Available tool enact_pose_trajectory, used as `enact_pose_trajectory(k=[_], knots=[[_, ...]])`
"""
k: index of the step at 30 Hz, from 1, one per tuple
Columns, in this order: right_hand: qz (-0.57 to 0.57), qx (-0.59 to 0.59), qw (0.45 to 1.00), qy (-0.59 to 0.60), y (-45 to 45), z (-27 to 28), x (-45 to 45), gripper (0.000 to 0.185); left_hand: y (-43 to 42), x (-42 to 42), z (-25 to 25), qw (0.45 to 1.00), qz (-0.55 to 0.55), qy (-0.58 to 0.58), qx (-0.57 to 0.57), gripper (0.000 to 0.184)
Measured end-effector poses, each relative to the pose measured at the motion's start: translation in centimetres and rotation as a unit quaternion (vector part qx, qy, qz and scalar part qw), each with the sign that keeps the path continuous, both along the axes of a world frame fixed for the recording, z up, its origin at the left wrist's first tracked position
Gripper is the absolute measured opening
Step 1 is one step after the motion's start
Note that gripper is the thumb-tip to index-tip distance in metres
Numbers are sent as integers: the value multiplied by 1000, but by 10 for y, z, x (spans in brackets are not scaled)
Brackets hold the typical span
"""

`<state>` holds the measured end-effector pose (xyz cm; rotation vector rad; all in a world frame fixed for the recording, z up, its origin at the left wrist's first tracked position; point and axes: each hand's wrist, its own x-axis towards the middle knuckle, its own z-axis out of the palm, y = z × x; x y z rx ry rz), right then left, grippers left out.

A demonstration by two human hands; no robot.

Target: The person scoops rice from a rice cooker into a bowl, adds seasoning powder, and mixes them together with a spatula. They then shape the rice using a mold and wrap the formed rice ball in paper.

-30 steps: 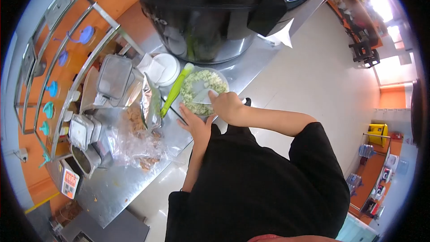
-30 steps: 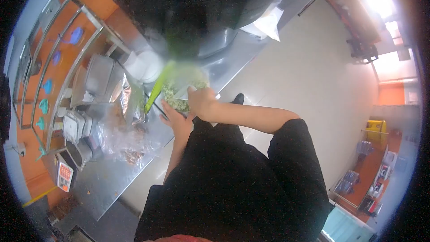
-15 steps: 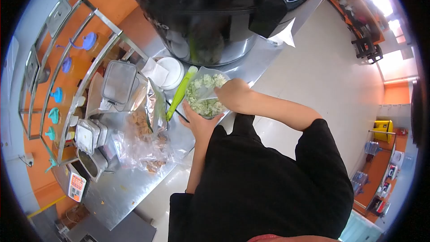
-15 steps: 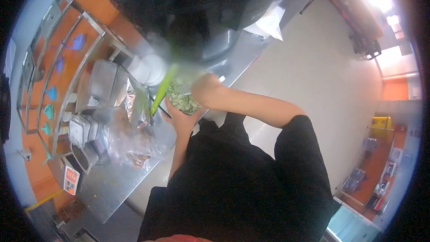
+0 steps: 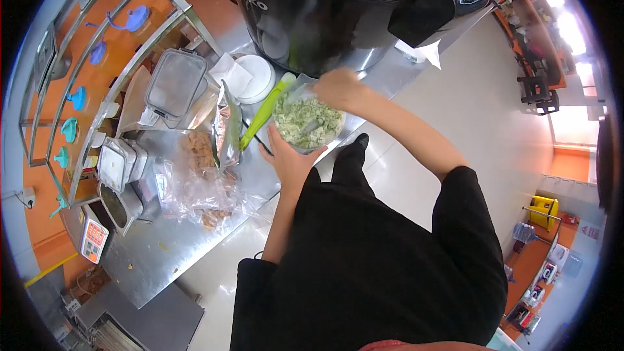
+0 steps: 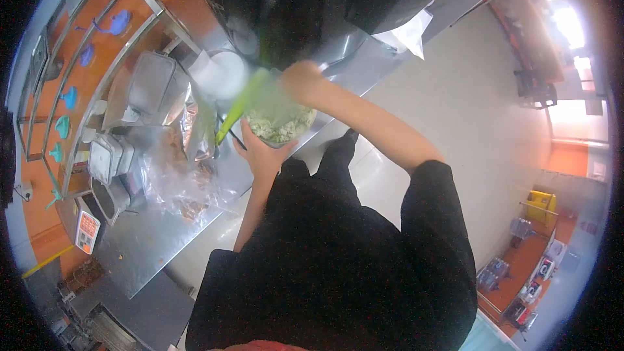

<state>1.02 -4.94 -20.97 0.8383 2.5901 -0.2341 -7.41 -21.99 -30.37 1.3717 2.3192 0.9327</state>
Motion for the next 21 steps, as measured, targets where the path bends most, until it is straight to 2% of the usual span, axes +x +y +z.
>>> enact_pose_trajectory(k=[1,2,3,6,8,11,14,16,17,21], knots=[[26,-5,998,56,-8,-23,3,37,0,0,1,1000,1,0,2,117],[55,-9,992,110,-18,-21,1,42,2,1,2,1000,6,-1,5,117],[47,-9,999,10,-26,-17,0,50,4,0,4,1000,7,-11,-4,117],[30,24,995,-97,-50,26,13,46,2,-2,8,999,6,-35,-31,117],[47,27,998,-41,-41,31,31,36,0,-4,4,999,-8,-32,-19,117],[-74,-20,997,-5,-31,67,38,22,-1,-6,-2,1000,-11,-18,-3,117],[-116,-9,993,29,-23,29,47,27,-2,-5,-6,1000,-13,-17,6,118],[-205,-175,963,29,-4,-25,48,30,-2,-6,-11,1000,-22,-11,3,118],[-245,-253,936,27,1,-33,46,31,-2,-6,-13,1000,-22,-9,-1,118],[-213,-110,970,37,-16,-12,41,33,-1,-3,-16,1000,-19,-16,16,117]])
